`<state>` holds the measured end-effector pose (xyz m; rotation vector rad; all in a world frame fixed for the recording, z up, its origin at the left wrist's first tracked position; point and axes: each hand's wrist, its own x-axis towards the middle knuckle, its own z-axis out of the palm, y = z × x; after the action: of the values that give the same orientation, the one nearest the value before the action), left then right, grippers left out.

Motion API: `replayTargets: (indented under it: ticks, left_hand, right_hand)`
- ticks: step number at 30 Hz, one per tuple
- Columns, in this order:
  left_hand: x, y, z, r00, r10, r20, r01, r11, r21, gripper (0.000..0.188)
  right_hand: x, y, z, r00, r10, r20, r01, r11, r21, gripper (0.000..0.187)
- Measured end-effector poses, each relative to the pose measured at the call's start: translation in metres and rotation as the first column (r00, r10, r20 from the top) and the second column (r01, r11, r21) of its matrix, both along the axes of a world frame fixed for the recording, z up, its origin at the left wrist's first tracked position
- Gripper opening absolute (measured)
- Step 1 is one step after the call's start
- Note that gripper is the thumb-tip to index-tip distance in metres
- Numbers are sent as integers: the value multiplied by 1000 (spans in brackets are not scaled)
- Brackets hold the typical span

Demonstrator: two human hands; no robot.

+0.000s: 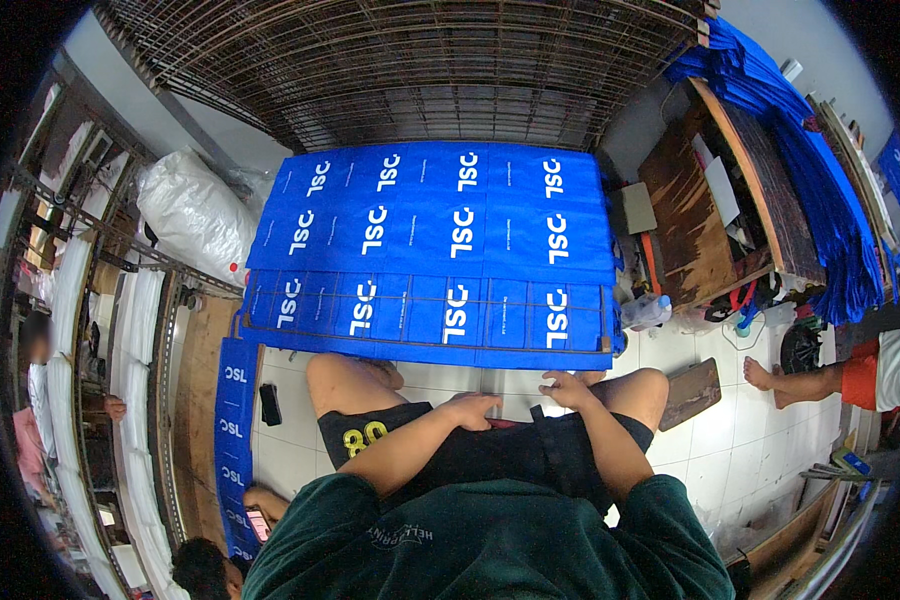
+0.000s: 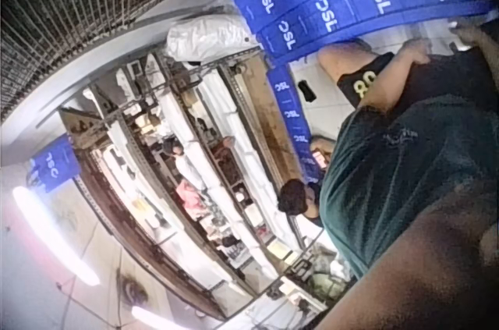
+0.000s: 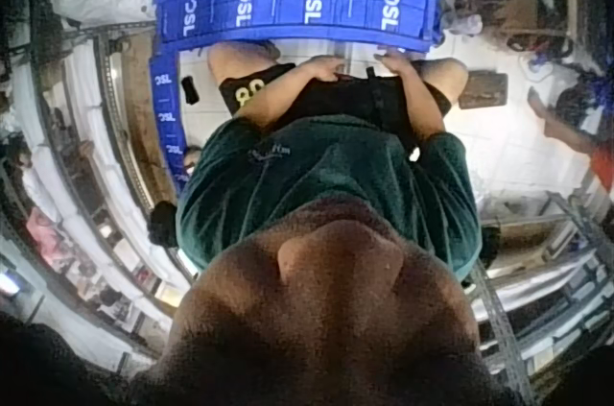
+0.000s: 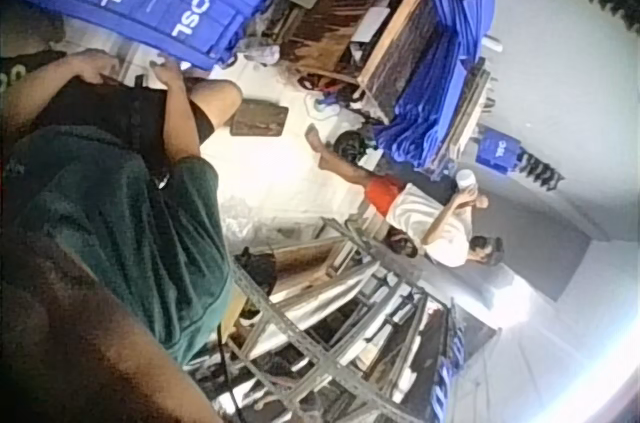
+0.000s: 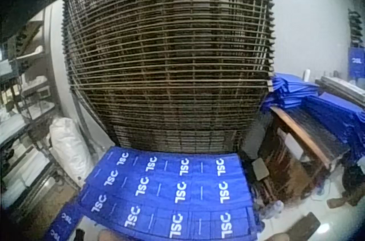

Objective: The person sits on the floor and repeatedly folds blue TSC-branded banners by hand. They pick up a banner, fold it in half, and place it on a growing stack. The process is repetitive, with the person handling one banner at a time.

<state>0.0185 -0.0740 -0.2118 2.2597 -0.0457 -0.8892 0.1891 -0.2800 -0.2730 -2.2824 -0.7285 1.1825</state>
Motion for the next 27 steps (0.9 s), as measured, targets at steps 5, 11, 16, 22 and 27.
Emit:
replayTargets:
  ticks: [5,11,16,22,27]
  left_hand:
    - [0,0,1,1000,-5,-12,5,1000,13,53]
    - [3,0,1,999,-6,-48,7,1000,19,54]
    - [-2,1,-13,999,13,29,-12,1000,-11,55]
    - [-2,-1,-14,1000,15,10,-15,1000,-27,54]
    - [-3,-3,-6,1000,14,2,-14,999,29,54]
  right_hand:
    - [2,1,-7,999,25,37,-25,1000,5,47]
    - [0,3,-4,999,16,52,-17,1000,20,47]
    - [0,4,1,992,46,114,-48,999,18,47]
    - [2,4,-4,1000,4,-13,-4,1000,0,48]
    - [1,4,-7,996,43,73,-43,999,0,49]
